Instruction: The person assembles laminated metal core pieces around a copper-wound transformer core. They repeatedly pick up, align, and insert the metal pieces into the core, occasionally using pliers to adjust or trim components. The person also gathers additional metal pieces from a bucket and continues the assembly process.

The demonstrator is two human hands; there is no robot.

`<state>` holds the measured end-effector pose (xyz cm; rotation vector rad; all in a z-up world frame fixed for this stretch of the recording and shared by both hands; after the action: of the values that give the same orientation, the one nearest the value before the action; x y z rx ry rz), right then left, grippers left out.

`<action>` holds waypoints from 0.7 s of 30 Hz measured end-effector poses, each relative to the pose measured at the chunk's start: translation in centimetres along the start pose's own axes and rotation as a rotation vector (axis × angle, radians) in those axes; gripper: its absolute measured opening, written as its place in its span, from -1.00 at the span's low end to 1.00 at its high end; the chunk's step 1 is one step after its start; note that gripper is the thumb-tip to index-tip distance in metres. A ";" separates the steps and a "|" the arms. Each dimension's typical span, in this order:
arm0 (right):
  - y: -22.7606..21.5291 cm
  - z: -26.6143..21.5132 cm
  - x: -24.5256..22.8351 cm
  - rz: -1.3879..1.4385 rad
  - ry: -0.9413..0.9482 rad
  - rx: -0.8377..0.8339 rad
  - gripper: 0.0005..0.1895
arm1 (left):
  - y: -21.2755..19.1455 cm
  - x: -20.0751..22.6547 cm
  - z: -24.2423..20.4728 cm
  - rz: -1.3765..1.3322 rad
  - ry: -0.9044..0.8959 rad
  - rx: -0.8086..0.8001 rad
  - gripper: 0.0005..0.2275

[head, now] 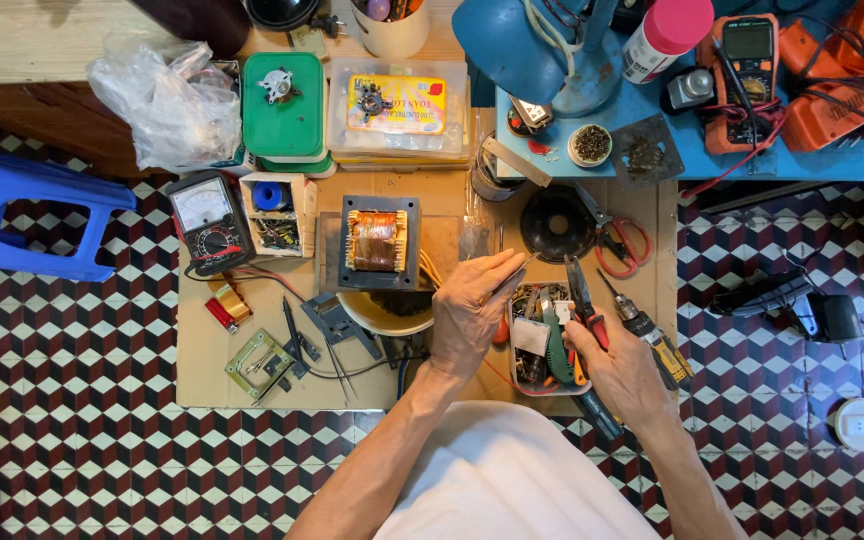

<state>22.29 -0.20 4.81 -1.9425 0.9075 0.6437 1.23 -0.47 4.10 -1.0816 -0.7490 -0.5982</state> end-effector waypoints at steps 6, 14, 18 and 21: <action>1.5 1.2 3.6 0.205 0.029 -0.041 -0.57 | 0.1 -0.1 0.0 -0.002 0.028 0.027 -0.76; 5.9 5.1 11.8 -0.407 -0.145 0.135 -0.64 | 0.3 1.1 -1.6 -0.171 -0.324 -0.124 -0.76; 6.9 5.2 11.8 -0.595 -0.020 0.133 -0.54 | 0.6 1.4 -3.6 -0.339 -0.461 -0.176 -0.76; 5.7 2.4 8.3 -0.258 -0.290 0.240 -0.54 | 0.5 1.3 -4.9 -0.294 -0.555 -0.204 -0.71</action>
<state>22.50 -3.03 -5.17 -1.6625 0.5178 0.6141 3.58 -4.96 3.55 -1.3583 -1.3687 -0.6376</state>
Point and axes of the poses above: each hand's wrist, its own z-axis towards the middle knuckle, its own y-axis out of the palm, x = y × z, the point moved 1 cm from there along z, towards the middle knuckle, and after that the axes turned 14 degrees about z, right-handed, at the moved point
